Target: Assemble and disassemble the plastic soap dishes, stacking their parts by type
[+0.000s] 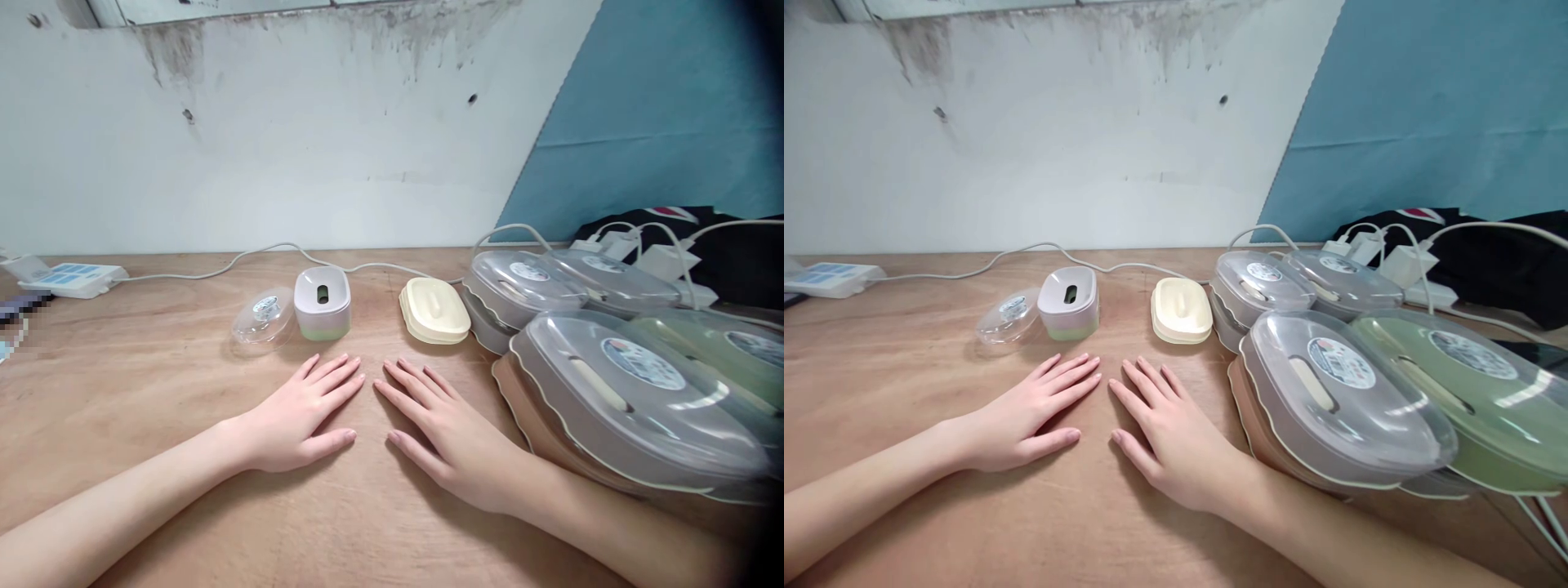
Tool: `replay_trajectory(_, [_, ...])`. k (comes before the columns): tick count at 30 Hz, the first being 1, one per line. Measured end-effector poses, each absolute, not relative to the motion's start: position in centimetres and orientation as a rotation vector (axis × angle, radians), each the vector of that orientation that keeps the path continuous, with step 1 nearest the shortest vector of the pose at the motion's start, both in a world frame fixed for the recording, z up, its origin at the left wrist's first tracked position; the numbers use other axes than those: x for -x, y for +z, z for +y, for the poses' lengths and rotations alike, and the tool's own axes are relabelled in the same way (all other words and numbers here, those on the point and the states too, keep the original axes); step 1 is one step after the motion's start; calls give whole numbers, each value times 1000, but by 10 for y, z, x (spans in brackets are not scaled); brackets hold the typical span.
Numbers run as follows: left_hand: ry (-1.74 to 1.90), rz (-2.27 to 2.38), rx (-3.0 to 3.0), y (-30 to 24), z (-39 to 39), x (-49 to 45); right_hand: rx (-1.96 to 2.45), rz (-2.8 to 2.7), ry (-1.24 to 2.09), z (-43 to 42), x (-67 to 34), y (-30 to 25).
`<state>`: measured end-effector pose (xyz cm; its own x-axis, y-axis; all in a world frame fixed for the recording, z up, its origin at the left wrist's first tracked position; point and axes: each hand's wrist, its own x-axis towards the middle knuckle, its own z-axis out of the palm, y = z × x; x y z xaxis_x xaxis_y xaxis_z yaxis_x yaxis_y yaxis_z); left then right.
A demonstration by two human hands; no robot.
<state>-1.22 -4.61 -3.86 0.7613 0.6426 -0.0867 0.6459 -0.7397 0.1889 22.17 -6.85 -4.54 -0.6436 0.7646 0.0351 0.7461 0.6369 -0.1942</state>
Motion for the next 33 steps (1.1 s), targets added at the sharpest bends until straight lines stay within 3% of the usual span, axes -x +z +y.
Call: replay_trajectory(33, [28,1004,-2740,-37,-46,13,1220,-2696,227,-71,-222,-47])
